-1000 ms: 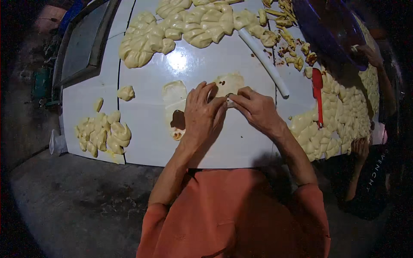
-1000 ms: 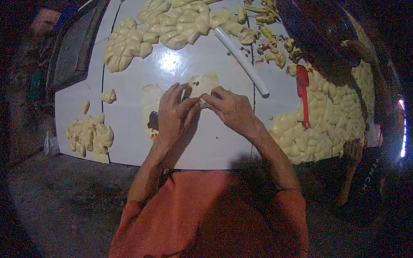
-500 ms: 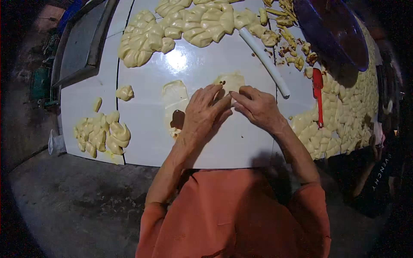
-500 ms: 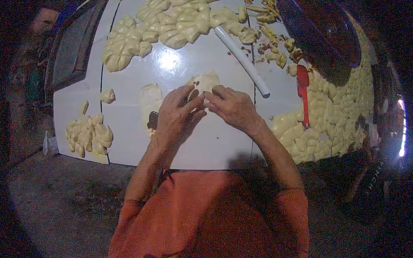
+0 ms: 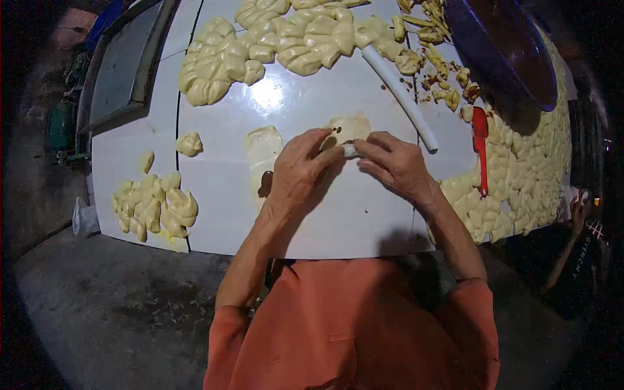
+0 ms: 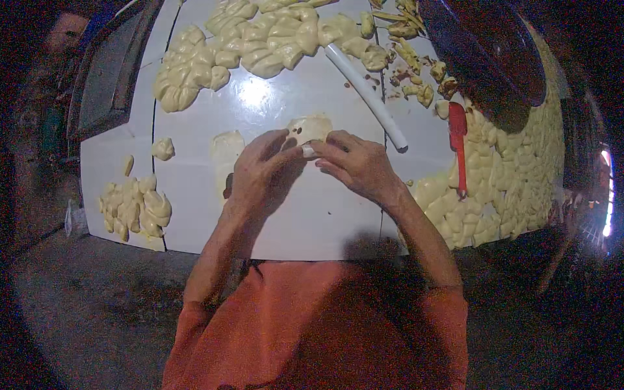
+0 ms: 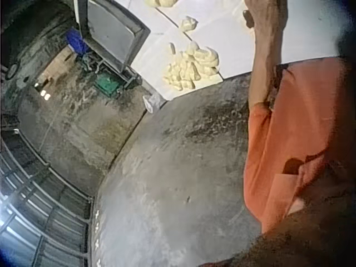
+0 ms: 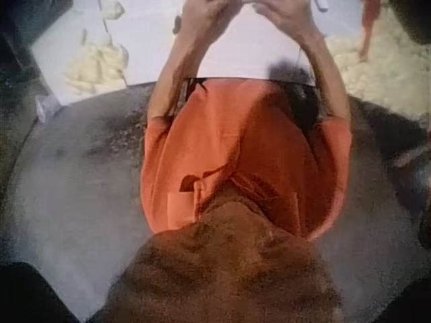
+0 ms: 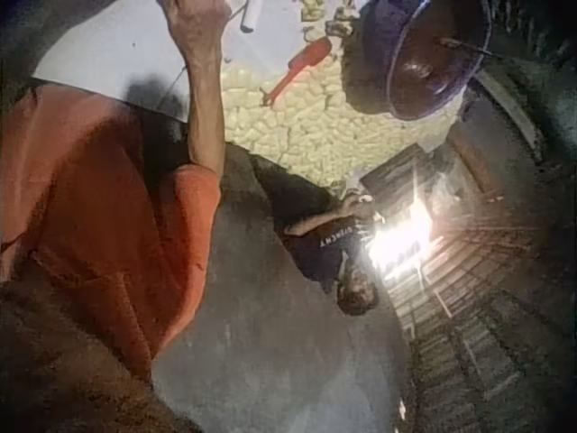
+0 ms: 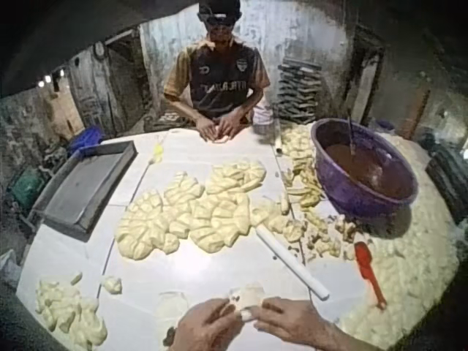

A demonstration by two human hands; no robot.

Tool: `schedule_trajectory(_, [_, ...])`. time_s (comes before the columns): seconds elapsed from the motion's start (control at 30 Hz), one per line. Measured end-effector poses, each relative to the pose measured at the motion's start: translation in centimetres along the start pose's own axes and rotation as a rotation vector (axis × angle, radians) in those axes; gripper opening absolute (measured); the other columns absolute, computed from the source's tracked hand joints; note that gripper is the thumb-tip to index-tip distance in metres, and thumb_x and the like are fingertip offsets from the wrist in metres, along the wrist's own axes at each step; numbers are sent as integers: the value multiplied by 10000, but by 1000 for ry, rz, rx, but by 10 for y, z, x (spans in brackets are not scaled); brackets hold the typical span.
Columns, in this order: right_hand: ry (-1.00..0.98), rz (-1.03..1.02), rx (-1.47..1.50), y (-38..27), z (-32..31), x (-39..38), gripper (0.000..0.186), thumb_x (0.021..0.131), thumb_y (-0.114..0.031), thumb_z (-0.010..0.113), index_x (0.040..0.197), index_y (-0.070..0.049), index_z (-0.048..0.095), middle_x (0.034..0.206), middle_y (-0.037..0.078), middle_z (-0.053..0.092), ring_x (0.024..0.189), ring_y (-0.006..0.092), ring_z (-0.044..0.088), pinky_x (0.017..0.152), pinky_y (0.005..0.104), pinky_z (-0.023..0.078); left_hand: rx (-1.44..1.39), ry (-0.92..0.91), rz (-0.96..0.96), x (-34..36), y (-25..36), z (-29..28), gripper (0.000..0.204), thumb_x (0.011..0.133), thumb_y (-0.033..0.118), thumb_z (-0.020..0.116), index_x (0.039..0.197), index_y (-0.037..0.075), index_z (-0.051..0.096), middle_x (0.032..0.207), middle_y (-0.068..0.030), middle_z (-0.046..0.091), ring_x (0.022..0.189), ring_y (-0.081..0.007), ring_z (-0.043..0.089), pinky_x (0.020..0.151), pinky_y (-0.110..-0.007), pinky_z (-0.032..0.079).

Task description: The person uses a roller to flatten pieces of dough and then fills them with chocolate using a red scraper. The person rolls the filled dough by hand and places the finished rolls onto a metal tray.

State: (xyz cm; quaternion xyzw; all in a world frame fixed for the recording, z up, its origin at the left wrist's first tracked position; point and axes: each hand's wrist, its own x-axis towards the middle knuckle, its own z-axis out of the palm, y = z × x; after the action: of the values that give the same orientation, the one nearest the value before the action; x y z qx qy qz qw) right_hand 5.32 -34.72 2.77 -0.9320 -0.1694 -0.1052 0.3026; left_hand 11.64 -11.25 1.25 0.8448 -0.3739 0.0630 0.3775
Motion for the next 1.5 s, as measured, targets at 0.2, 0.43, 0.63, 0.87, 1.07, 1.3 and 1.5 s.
schedule_trajectory(0.2, [-10,116,-62,6,-4,2,311,894,-193,751,1181,-80,717,1046,99,686,825,248,699,693,348,572,42,-9,-63,16,9,-7,257,775,90,817,1021,100,744,1141,-169,699,1039,-349,689,876,-450,560])
schedule_trajectory(0.43, [-50,53,-183,13,4,3,417,863,-208,770,1261,-128,673,1091,72,669,827,232,687,677,357,568,169,-29,-45,12,4,-9,244,832,151,782,1065,109,721,1102,-92,668,1031,-276,650,895,-439,503])
schedule_trajectory(0.63, [4,-69,-219,4,2,2,311,871,-194,765,1158,-84,719,1032,73,675,807,248,667,673,366,545,65,-41,32,12,4,-9,228,846,123,768,1069,107,719,1104,-98,682,959,-286,677,804,-423,527])
schedule_trajectory(0.87, [62,-101,-214,3,5,6,282,885,-192,754,1141,-80,717,1072,97,672,913,272,658,764,399,527,115,-44,4,15,15,-11,265,826,140,791,1086,127,743,1127,-145,719,1007,-316,699,840,-453,554])
schedule_trajectory(1.07, [26,26,-147,9,2,16,392,891,-280,744,1228,-84,699,1129,122,663,1007,316,638,848,425,513,154,-67,-86,23,11,-11,375,842,218,788,1191,114,696,1196,-126,680,1063,-308,662,918,-438,504])
schedule_trajectory(1.3, [-184,-60,-257,19,6,17,587,953,-449,630,1432,-118,550,1489,103,537,1374,299,478,1116,495,367,299,-338,51,32,-12,-1,708,882,480,694,1438,81,512,1529,-147,483,1427,-383,408,1178,-620,267])
schedule_trajectory(1.5, [-120,-3,-129,16,0,19,570,902,-344,720,1404,-118,572,1409,126,592,1314,299,549,1113,468,405,315,-313,66,38,-14,-17,602,865,379,748,1374,117,563,1480,-157,526,1376,-393,471,1143,-588,348])
